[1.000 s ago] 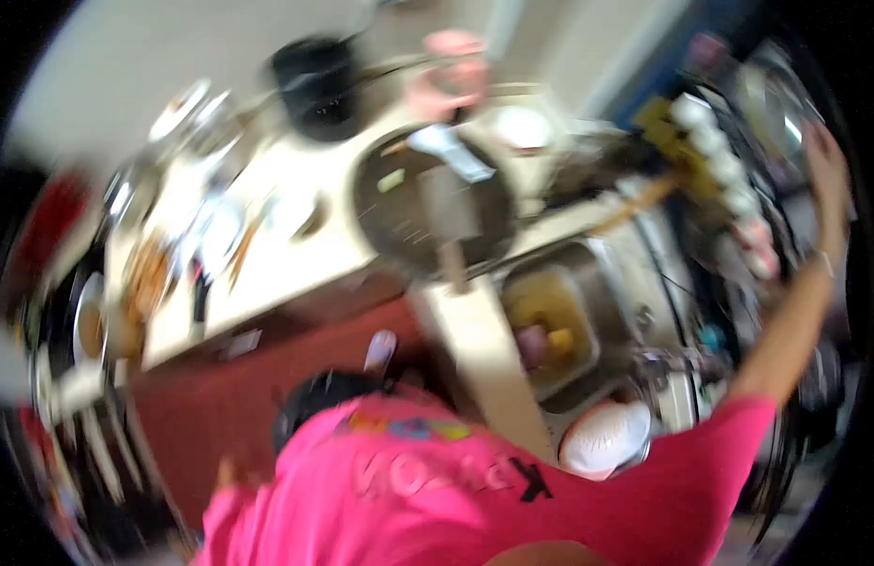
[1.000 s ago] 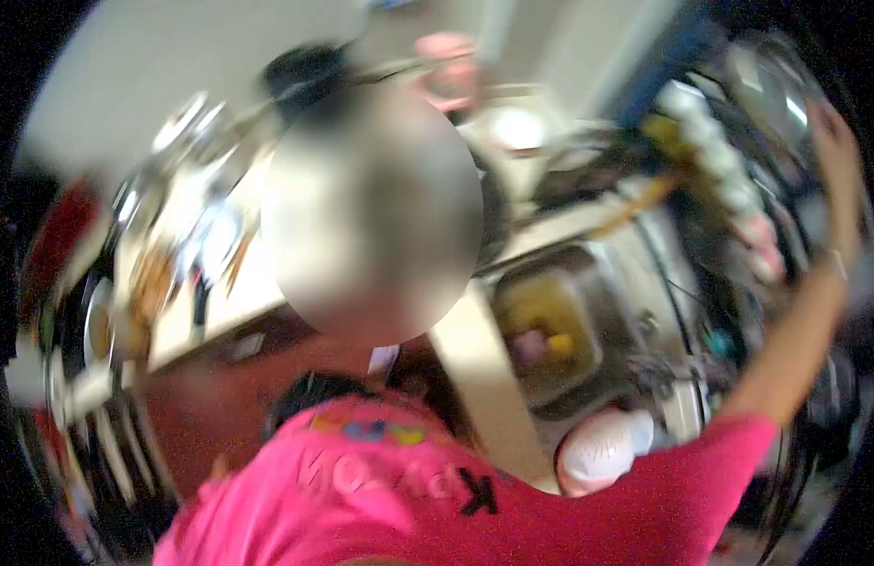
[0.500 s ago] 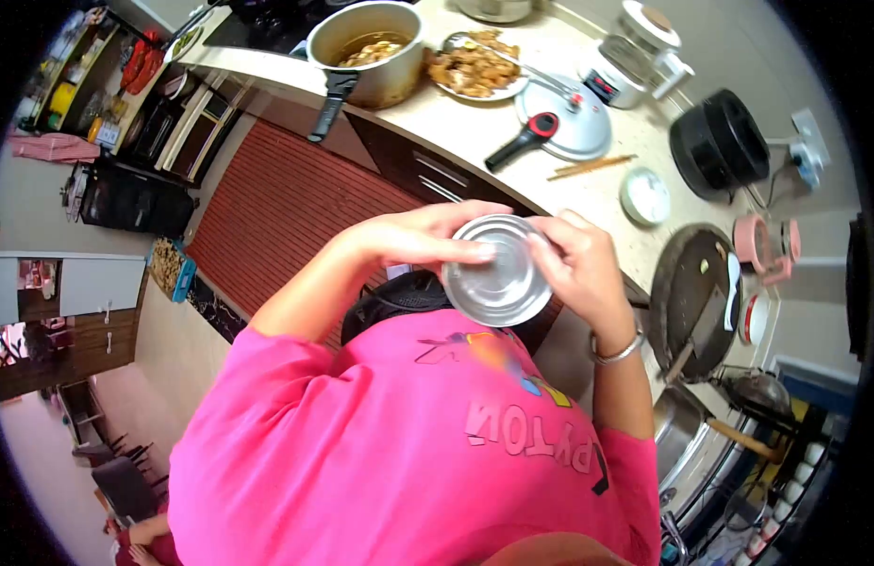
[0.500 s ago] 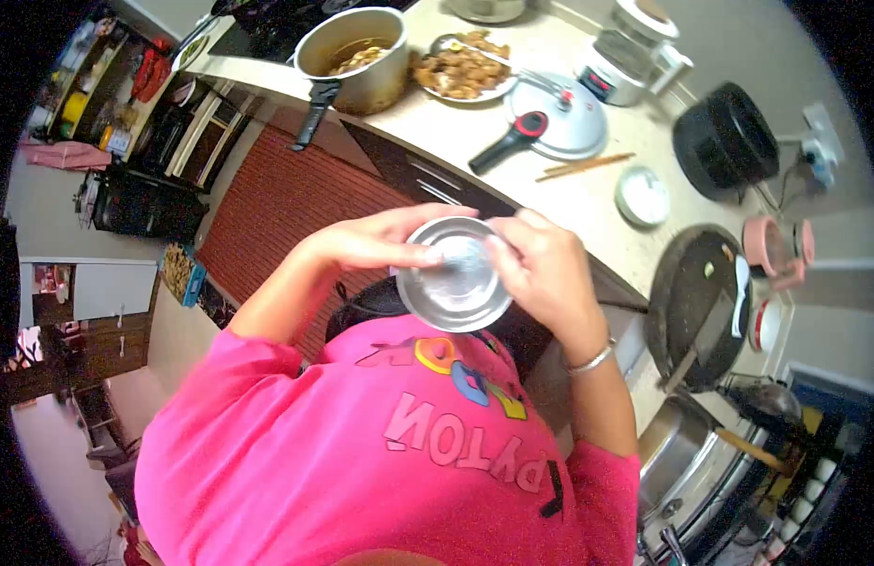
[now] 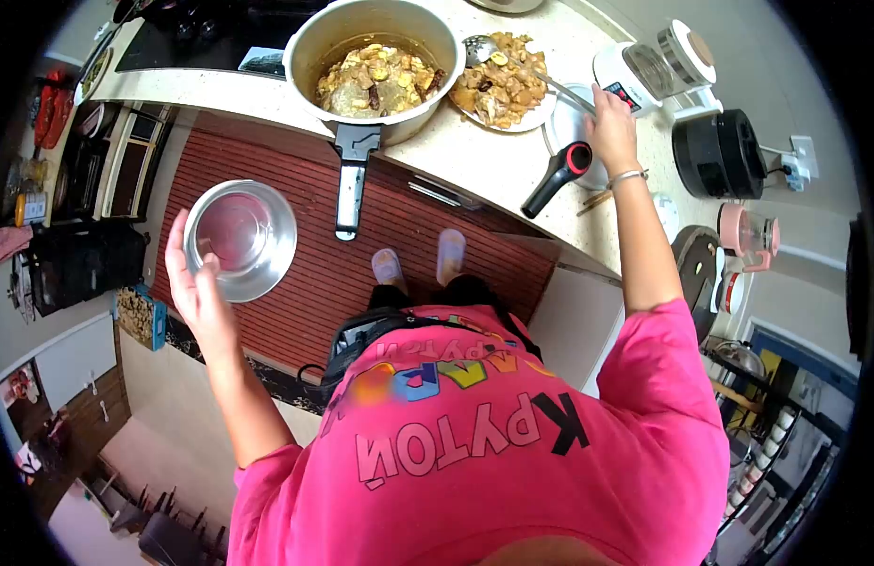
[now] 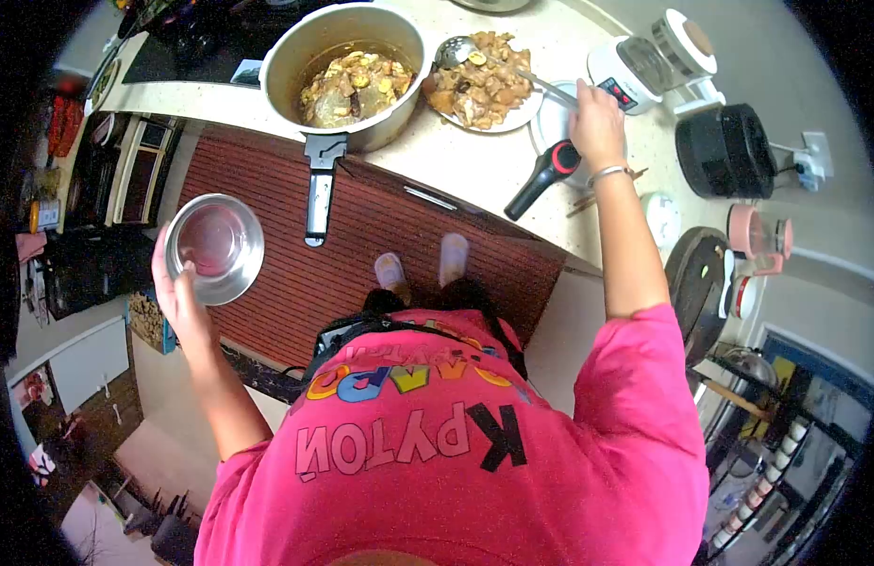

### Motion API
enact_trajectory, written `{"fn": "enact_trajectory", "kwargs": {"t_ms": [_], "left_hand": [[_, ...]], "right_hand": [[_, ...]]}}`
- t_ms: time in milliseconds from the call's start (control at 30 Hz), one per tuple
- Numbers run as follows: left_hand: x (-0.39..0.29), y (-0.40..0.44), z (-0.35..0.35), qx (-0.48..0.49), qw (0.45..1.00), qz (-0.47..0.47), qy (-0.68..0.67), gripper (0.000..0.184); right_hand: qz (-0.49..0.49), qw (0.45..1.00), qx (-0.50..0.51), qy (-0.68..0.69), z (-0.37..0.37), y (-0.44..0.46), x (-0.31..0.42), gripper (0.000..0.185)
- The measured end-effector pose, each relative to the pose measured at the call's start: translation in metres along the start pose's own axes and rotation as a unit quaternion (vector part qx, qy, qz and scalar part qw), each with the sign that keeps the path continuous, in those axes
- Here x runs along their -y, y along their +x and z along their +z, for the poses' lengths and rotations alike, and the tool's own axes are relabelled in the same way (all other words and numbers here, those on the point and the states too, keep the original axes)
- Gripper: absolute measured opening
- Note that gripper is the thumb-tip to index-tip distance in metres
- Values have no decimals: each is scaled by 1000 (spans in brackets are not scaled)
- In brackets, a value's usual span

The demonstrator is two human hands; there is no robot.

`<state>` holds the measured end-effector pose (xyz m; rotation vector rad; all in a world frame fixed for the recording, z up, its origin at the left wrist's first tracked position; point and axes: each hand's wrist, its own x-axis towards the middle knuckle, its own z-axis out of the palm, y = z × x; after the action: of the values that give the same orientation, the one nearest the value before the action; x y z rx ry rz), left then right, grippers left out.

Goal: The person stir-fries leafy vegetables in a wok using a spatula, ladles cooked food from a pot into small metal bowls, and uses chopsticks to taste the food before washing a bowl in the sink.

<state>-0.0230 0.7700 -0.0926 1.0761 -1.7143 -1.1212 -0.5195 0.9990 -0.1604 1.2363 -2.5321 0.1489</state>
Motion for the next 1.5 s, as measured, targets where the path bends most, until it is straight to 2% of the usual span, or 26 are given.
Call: {"fn": "enact_trajectory", "kwargs": {"t_ms": [33, 100, 167, 300, 333, 367, 400, 433, 500, 567, 633, 700, 800, 967, 1033, 1067, 1100, 1167, 1233, 1267, 1300, 1333, 1367, 1400, 1433, 1500], "left_hand": [[11, -1, -7, -4, 978, -154, -138, 48], [22, -7, -3, -103, 886, -371, -260, 46], [1, -17, 8, -32, 841, -411, -349, 42], [-26, -23, 34, 38, 773, -411, -482, 52], [-33, -21, 43, 37, 777, -411, -475, 52], [-39, -19, 50, 55, 779, -395, -484, 52], [-43, -18, 55, 70, 780, -378, -494, 52], [-38, -17, 59, 7, 799, -380, -466, 52], [-39, -16, 62, 5, 801, -405, -441, 53], [-49, -16, 73, -35, 835, -436, -334, 54], [-55, -15, 84, -47, 849, -437, -295, 55], [-43, -17, 84, -47, 856, -432, -281, 55], [-29, -13, 90, -50, 879, -391, -266, 56], [-14, -1, 90, -49, 861, -418, -286, 55], [-16, 4, 91, 6, 856, -420, -302, 52], [-9, 5, 87, 48, 854, -422, -300, 57], [-7, 9, 92, 88, 830, -413, -366, 68], [-9, 15, 94, 158, 814, -408, -383, 78], [1, 17, 96, 217, 780, -415, -415, 80], [4, 19, 94, 240, 742, -427, -457, 72], [6, 21, 94, 237, 740, -429, -461, 72], [7, 24, 94, 265, 732, -437, -451, 72], [9, 26, 94, 293, 724, -443, -441, 71], [16, 24, 95, 267, 715, -467, -447, 63], [25, 24, 96, 266, 713, -466, -451, 63], [43, 22, 97, 301, 666, -519, -443, 59]], "right_hand": [[-29, 999, 16, -24, 7, 8, -5, 46], [-58, 997, 33, -43, 22, 19, -11, 48], [-78, 993, 94, 0, 30, 27, -16, 52], [-76, 990, 70, 94, 11, 37, -14, 56], [-76, 992, 79, 63, 13, 36, -17, 46], [-72, 991, 82, 75, 16, 36, -19, 46], [-67, 987, 128, 68, 19, 39, -21, 39], [-69, 980, 176, 60, 24, 43, -19, 33], [-88, 986, 109, 95, 40, 43, -22, 24], [-116, 981, 72, 140, 56, 45, -27, 16], [-89, 972, 55, 210, 47, 42, -22, 16], [-113, 968, 34, 220, 49, 38, -25, 19], [-30, 955, 97, 280, 48, 33, -24, 23], [2, 924, 82, 374, 28, 27, -14, 27], [6, 914, 78, 397, 8, 33, -5, 28], [9, 904, 81, 420, -7, 40, 2, 29], [13, 893, 86, 441, -25, 48, 10, 30], [-66, 932, 165, 315, -87, 80, 47, 31], [-167, 948, 192, 191, -116, 111, 83, 34], [-227, 946, 176, 149, -126, 125, 104, 33], [-287, 938, 161, 105, -129, 135, 124, 32], [-290, 937, 164, 102, -125, 142, 140, 32], [-365, 921, 120, 64, -119, 150, 155, 40], [-435, 897, 73, 26, -113, 157, 167, 49], [-438, 896, 74, 23, -107, 162, 176, 49], [-500, 864, 57, 2, -95, 168, 190, 50]]}}
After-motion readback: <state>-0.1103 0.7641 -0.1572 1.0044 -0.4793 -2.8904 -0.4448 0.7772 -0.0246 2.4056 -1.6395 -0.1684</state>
